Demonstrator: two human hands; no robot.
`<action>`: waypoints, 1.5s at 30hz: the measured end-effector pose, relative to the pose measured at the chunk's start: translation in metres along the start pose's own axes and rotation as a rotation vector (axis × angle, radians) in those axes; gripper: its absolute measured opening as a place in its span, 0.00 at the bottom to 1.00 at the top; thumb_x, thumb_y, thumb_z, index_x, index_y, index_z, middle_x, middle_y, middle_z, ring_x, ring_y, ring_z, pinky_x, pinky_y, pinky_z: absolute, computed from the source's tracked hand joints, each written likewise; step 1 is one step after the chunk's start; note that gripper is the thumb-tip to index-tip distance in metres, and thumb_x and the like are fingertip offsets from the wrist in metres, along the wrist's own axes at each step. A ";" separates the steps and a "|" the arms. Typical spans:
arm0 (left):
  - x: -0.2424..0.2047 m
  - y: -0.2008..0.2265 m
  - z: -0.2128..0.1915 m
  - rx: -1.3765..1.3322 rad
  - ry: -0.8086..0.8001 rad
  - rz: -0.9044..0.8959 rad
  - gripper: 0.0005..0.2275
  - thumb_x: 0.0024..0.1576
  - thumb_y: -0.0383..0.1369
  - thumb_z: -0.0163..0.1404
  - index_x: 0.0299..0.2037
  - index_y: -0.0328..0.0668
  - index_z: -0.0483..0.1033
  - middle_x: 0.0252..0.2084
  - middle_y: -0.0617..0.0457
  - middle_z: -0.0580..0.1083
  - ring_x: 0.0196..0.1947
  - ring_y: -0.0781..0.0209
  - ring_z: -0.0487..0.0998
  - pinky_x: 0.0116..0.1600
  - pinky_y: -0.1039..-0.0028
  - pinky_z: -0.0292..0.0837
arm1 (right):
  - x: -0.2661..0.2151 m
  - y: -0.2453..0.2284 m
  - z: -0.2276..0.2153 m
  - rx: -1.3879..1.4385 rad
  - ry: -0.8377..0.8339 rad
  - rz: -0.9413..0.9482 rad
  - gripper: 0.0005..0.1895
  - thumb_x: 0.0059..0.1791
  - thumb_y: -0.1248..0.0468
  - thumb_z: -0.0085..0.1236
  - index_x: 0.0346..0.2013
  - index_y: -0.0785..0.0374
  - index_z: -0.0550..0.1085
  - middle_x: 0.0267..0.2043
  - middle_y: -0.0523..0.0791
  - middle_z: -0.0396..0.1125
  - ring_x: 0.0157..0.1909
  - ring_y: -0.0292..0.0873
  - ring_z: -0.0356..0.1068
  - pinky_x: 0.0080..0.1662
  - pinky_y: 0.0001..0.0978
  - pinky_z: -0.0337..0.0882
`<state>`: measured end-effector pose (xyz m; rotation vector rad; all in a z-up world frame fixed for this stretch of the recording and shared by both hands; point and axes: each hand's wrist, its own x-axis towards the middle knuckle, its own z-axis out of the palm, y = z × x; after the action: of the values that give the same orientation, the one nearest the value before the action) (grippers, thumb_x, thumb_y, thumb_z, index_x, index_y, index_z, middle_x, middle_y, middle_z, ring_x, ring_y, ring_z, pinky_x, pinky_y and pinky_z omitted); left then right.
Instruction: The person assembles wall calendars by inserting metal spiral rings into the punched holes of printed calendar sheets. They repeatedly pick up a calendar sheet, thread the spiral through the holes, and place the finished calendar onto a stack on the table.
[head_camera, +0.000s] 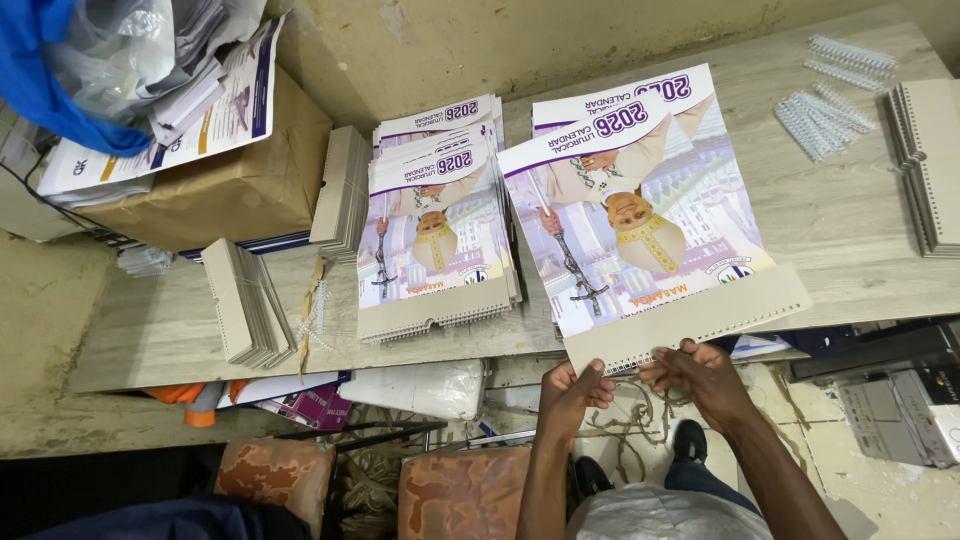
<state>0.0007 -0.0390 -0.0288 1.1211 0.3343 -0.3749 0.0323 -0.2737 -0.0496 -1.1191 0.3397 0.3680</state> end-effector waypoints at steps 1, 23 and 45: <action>0.000 -0.002 0.003 0.047 0.097 0.057 0.13 0.62 0.39 0.62 0.41 0.34 0.82 0.33 0.43 0.84 0.26 0.64 0.81 0.32 0.78 0.77 | 0.000 0.000 -0.001 -0.002 0.005 -0.017 0.15 0.53 0.65 0.62 0.43 0.79 0.76 0.41 0.71 0.79 0.37 0.61 0.80 0.37 0.41 0.77; 0.002 0.006 0.011 0.047 0.216 0.027 0.13 0.56 0.32 0.66 0.49 0.39 0.86 0.38 0.52 0.84 0.39 0.66 0.83 0.41 0.73 0.85 | 0.013 0.015 -0.010 -0.046 -0.024 -0.066 0.13 0.51 0.69 0.66 0.43 0.80 0.81 0.35 0.63 0.79 0.34 0.55 0.78 0.37 0.38 0.76; -0.005 0.013 0.065 -0.355 0.197 -0.068 0.28 0.50 0.38 0.69 0.47 0.42 0.58 0.58 0.30 0.80 0.50 0.39 0.88 0.63 0.50 0.84 | -0.026 -0.066 0.045 -0.229 0.146 -0.022 0.36 0.54 0.50 0.64 0.08 0.70 0.71 0.10 0.57 0.67 0.15 0.50 0.66 0.37 0.41 0.71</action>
<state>0.0063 -0.0924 0.0096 0.7999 0.5901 -0.2517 0.0426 -0.2607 0.0327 -1.3776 0.4212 0.3114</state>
